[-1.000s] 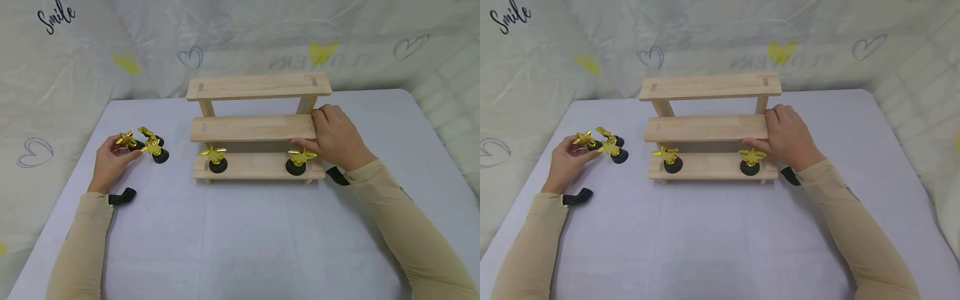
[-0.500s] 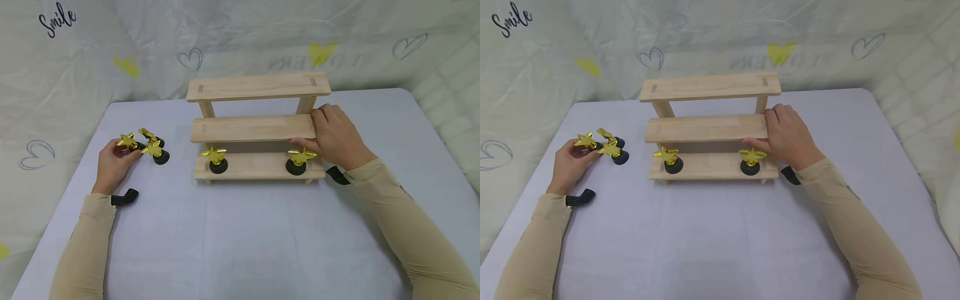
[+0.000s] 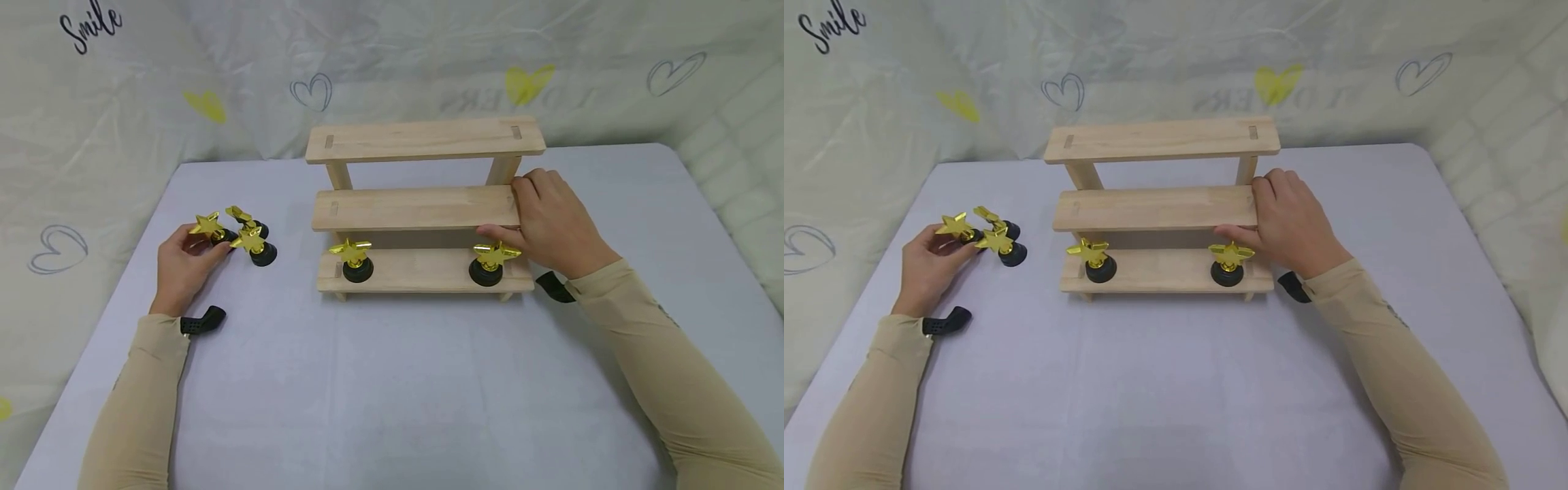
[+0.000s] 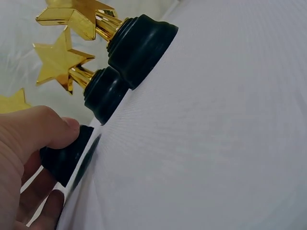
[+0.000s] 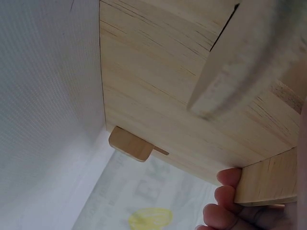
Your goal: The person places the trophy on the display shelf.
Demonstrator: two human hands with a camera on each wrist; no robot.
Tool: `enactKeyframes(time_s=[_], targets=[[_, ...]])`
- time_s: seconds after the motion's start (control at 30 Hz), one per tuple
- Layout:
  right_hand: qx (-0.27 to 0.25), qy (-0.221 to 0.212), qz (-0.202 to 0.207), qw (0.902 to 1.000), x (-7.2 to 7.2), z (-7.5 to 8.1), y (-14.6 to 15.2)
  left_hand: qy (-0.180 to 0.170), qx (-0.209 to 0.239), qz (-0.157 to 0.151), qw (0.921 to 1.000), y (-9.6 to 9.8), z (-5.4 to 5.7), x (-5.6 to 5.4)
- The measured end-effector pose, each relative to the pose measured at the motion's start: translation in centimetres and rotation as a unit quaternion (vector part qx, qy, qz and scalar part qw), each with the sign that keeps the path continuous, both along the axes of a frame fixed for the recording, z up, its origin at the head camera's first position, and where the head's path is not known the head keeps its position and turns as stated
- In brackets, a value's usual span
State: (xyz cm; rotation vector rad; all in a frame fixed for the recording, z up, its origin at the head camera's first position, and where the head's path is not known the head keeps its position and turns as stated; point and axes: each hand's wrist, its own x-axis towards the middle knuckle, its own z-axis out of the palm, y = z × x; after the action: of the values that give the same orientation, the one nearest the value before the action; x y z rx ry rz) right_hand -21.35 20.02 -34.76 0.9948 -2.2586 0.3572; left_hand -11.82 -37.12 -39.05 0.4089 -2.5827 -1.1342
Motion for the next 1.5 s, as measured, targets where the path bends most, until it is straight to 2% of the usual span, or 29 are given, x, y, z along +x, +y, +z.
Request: enactKeyframes(time_s=[0.2, 0.63, 0.87, 1.03, 1.3, 1.5], targets=[[0.000, -0.005, 0.000, 1.0000, -0.06, 0.02, 0.05, 0.034, 0.038, -0.001, 0.9987, 0.26, 0.03, 0.12], [-0.008, -0.002, 0.000, 1.0000, -0.02, -0.01, -0.01, 0.039, 0.055, 0.007, 0.9977, 0.29, 0.00, 0.01], [-0.013, 0.011, 0.005, 0.9998, -0.20, -0.17, -0.08, 0.057, 0.072, 0.003, 0.9958, 0.23, -0.15, -0.10], [-0.011, 0.008, 0.004, 0.9999, -0.25, -0.20, -0.03, 0.053, 0.067, 0.004, 0.9964, 0.22, -0.07, -0.10], [-0.009, 0.002, 0.001, 1.0000, -0.25, -0.18, 0.03, 0.073, 0.069, 0.001, 0.9950, 0.33, -0.14, -0.16], [-0.004, -0.006, -0.002, 1.0000, -0.14, -0.13, 0.11, 0.066, 0.058, 0.011, 0.9960, 0.29, -0.20, -0.17]])
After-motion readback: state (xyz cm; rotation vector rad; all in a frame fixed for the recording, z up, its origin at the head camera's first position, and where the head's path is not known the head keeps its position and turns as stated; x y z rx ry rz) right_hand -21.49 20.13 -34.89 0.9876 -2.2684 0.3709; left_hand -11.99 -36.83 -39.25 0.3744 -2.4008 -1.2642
